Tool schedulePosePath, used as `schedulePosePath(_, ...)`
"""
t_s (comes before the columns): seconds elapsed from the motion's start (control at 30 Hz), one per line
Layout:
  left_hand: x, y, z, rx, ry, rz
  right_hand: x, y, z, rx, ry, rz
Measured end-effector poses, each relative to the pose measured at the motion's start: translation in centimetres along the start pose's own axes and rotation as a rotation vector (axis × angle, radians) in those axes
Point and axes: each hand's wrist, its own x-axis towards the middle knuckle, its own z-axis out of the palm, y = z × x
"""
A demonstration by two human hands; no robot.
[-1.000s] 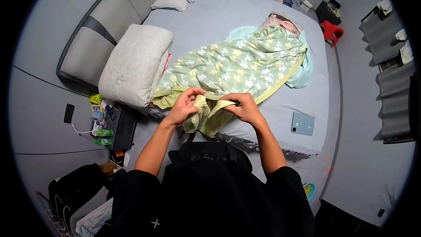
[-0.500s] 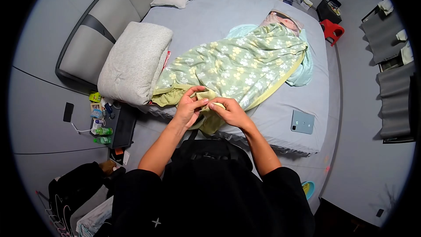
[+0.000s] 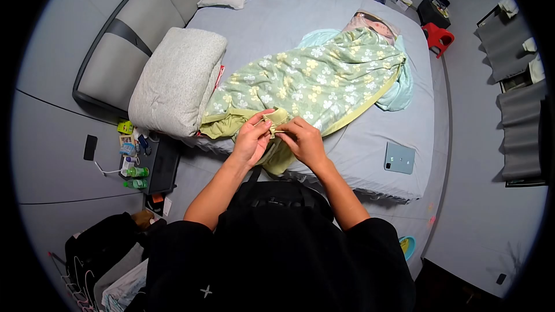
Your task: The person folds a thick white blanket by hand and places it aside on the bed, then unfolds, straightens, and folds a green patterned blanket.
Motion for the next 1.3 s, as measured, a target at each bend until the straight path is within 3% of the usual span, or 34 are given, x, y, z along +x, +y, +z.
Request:
schedulePosePath(0.17,0.3,-0.6,-1.1,0.083,-0.033,0.002,0.2,1.0,0.4,0.124,-0.068,0.078)
schedulePosePath(0.27,0.4,-1.0,-1.3,0.122,-0.015,0.002,-0.4,1.7,1.8,0.675,-0.097,0.323)
schedulePosePath(0.37,-0.1,-1.4,-0.9,0.107,-0.021,0.014,-0.5,0.5,1.5,0.816,-0.088,0.407)
schedulePosePath(0.73,-0.5,-1.6,-1.5,0.12,-0.153,0.027,-1.2,1.5,2.7,0.934,0.12,0.578)
schedulePosePath(1.3,-0.8,-3.0,0.0,0.381,-0.024,0.169,-1.3,1.9,3.5,1.145,0.294,0.645)
